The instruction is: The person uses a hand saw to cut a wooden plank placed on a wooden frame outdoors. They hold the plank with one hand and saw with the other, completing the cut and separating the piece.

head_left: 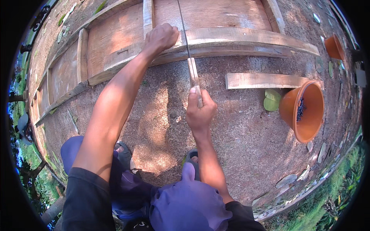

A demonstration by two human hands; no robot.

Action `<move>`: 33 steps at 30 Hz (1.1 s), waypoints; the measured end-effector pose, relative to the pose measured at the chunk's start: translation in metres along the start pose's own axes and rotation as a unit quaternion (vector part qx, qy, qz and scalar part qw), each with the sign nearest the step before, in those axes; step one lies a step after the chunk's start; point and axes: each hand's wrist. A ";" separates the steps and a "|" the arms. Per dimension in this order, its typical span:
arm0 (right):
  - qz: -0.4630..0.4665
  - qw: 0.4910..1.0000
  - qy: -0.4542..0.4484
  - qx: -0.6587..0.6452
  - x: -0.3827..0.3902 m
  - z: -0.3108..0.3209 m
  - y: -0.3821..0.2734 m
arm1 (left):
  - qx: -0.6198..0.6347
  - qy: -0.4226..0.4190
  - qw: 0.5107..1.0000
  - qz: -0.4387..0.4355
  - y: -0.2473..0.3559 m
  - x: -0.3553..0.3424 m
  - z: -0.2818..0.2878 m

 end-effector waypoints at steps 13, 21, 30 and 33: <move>-0.047 0.999 -0.014 -0.017 0.018 0.000 0.021 | 0.020 -0.019 1.000 -0.008 -0.003 0.002 -0.009; -0.038 0.999 -0.025 0.026 0.135 0.096 0.035 | 0.007 -0.021 1.000 -0.010 -0.002 0.004 -0.002; 0.027 0.999 0.032 -0.022 0.001 -0.019 0.019 | 0.010 -0.061 0.997 0.048 0.009 -0.002 0.004; -0.017 0.999 -0.029 0.017 0.042 0.016 0.026 | 0.006 -0.007 1.000 0.021 -0.010 0.007 0.000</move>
Point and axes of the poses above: each hand's wrist, its own x-axis away from the middle knuckle, its own z-axis out of the back of the hand, y = z × x, and after that the axes turned 2 degrees about y, right-handed
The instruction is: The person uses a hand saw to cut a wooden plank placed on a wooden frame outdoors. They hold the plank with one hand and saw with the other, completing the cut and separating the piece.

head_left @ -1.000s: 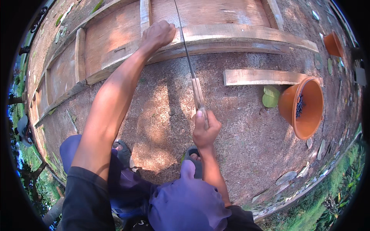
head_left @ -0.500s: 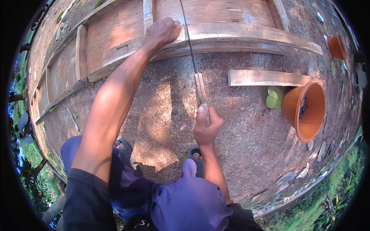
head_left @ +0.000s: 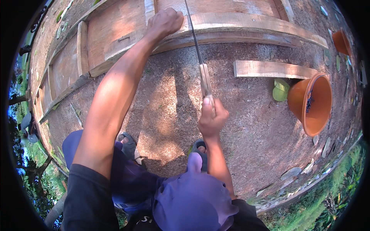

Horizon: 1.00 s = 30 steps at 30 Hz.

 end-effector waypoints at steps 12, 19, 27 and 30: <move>0.025 0.997 0.045 -0.065 -0.047 -0.028 -0.005 | -0.029 0.038 0.998 -0.039 0.011 -0.007 -0.002; 0.003 1.000 0.012 -0.018 0.079 0.062 -0.002 | -0.018 -0.027 0.999 -0.014 0.004 -0.002 0.000; 0.000 0.998 0.020 -0.053 -0.022 -0.011 0.000 | -0.021 -0.009 1.000 -0.006 0.017 0.001 0.001; 0.003 0.998 0.008 -0.069 -0.022 -0.021 -0.007 | -0.010 0.001 1.000 -0.003 0.016 -0.002 0.005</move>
Point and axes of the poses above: each hand's wrist, its own x-axis away from the middle knuckle, its own z-axis out of the back of the hand, y = z × x, and after that the axes turned 2 degrees about y, right-handed
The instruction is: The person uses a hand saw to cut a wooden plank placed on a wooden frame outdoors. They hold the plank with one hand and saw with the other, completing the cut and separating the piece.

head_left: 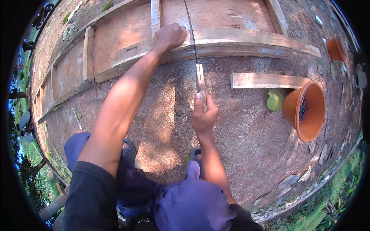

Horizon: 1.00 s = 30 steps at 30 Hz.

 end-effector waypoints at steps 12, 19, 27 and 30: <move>0.046 0.998 -0.012 0.040 0.010 0.021 -0.018 | 0.059 0.003 0.998 0.013 0.007 0.039 0.017; 0.022 0.998 -0.053 0.005 0.010 -0.008 -0.038 | 0.030 0.027 0.999 -0.015 -0.027 0.041 0.040; -0.048 0.996 -0.065 -0.026 0.004 -0.018 -0.016 | -0.061 0.035 0.994 -0.086 -0.042 0.059 0.023; -0.033 0.996 -0.080 0.010 -0.002 -0.013 -0.018 | -0.101 0.105 0.969 -0.199 -0.056 0.066 0.016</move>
Point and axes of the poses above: each hand's wrist, its own x-axis away from the middle knuckle, its own z-axis out of the back of the hand, y = z × x, and after that the axes turned 2 degrees about y, right-handed
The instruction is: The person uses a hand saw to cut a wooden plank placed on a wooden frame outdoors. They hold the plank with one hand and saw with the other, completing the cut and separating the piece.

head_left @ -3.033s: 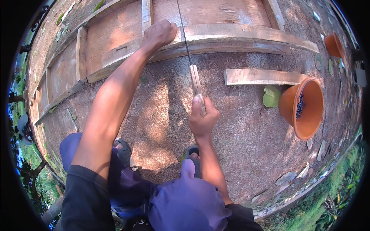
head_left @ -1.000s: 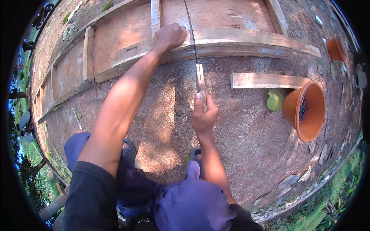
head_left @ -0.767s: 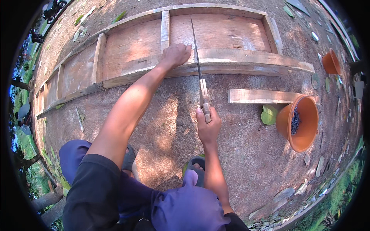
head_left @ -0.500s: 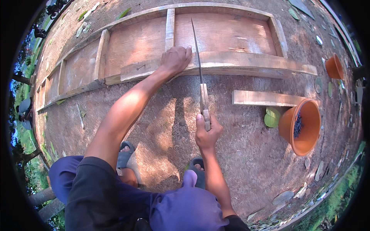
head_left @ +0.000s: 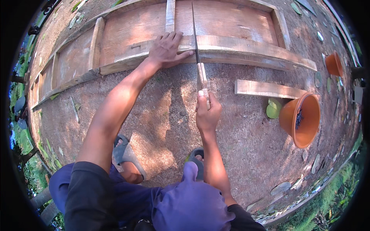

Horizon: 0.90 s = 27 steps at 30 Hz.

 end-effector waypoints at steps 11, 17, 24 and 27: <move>0.007 0.997 0.074 0.027 0.139 0.064 0.020 | -0.032 -0.063 0.996 -0.056 -0.006 -0.013 -0.008; 0.013 0.996 0.086 0.017 -0.011 -0.016 -0.010 | -0.046 -0.053 0.996 -0.056 -0.009 -0.012 -0.010; -0.036 0.997 0.053 0.045 0.094 0.024 0.015 | -0.025 -0.066 0.997 -0.033 -0.009 0.006 -0.011; 0.028 0.993 0.091 0.064 0.153 0.058 0.020 | -0.023 -0.019 0.998 -0.053 -0.005 -0.007 -0.008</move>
Point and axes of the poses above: each hand's wrist, its own x-axis away from the middle knuckle, its own z-axis out of the back of the hand, y = z × x, and after that the axes turned 2 degrees about y, right-handed
